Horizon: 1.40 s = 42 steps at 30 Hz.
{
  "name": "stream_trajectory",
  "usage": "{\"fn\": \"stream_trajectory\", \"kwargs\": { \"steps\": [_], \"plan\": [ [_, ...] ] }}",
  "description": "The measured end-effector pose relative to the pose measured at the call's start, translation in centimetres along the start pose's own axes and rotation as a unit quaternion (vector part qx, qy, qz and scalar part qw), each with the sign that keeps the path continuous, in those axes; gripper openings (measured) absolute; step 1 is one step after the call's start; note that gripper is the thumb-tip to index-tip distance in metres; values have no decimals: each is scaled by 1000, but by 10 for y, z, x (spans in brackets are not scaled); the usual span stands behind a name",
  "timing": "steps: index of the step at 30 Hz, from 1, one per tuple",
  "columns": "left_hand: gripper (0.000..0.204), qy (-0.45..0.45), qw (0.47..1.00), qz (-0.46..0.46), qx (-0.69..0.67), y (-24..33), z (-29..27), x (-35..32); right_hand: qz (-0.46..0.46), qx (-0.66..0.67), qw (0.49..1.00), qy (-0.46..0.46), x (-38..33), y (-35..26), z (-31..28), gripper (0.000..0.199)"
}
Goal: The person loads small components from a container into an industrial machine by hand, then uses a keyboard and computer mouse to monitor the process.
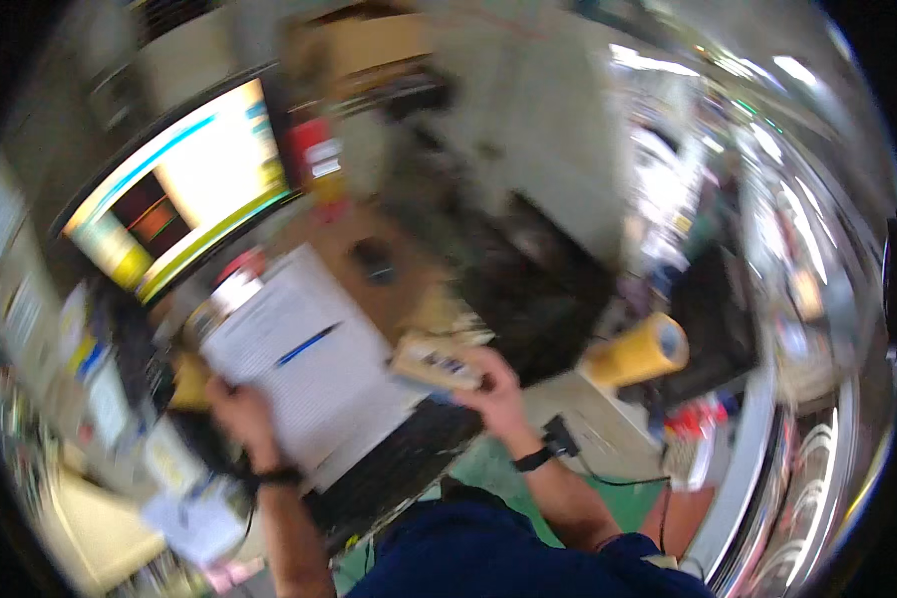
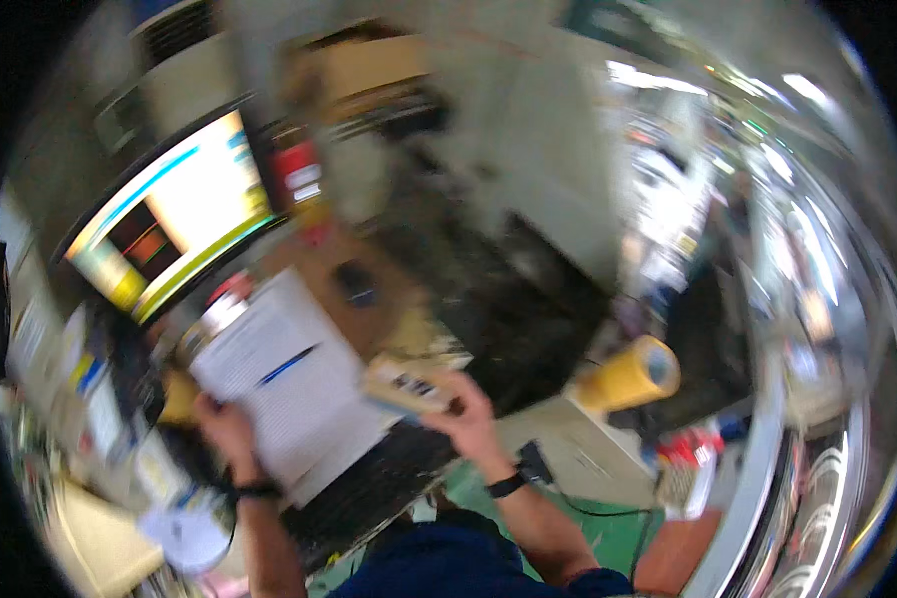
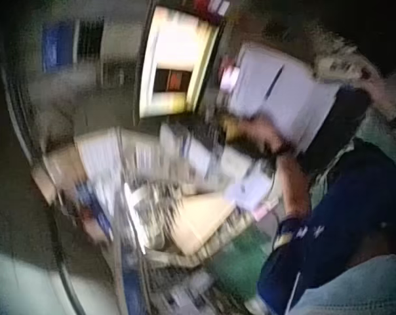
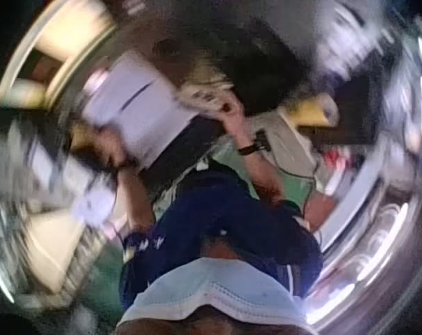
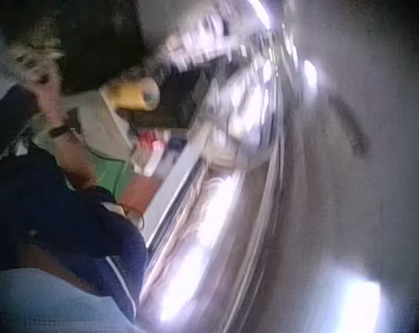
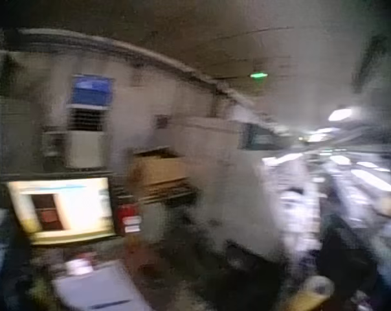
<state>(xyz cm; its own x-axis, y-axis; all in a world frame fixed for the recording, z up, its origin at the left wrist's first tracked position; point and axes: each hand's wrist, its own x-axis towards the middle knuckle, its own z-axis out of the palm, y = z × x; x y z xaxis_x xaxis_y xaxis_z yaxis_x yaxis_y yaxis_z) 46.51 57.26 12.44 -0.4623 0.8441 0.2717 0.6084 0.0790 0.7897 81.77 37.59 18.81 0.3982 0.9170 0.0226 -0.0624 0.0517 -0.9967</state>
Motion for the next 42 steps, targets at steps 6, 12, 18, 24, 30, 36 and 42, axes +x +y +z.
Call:
{"fn": "stream_trajectory", "kwargs": {
  "steps": [6, 12, 18, 24, 30, 36, 42],
  "plan": [
    [36, 23, 963, 224, -150, -31, -11, -31, 92, 129, 987, -27, -132, -12, -68, 74],
    [30, -178, 937, 295, -66, 122, -68, -190, 92, 144, 985, -11, -278, -3, -147, 71],
    [45, -251, 839, 448, -180, 242, -97, -388, 123, 130, 984, 21, -420, 31, -250, 63],
    [15, -562, 711, 412, -94, 224, -99, -640, 160, 128, 959, 197, -606, 37, -380, 63],
    [20, -596, 513, 614, -73, 203, -57, -817, 290, -102, 862, 403, -745, 16, -520, 65],
    [25, -743, 253, 513, 347, 37, 65, -817, 216, -153, 847, 461, -748, -28, -674, 69],
    [27, -791, 296, 404, 351, -66, 60, -873, 172, -233, 861, 418, -715, -37, -869, 69]
  ]
}}
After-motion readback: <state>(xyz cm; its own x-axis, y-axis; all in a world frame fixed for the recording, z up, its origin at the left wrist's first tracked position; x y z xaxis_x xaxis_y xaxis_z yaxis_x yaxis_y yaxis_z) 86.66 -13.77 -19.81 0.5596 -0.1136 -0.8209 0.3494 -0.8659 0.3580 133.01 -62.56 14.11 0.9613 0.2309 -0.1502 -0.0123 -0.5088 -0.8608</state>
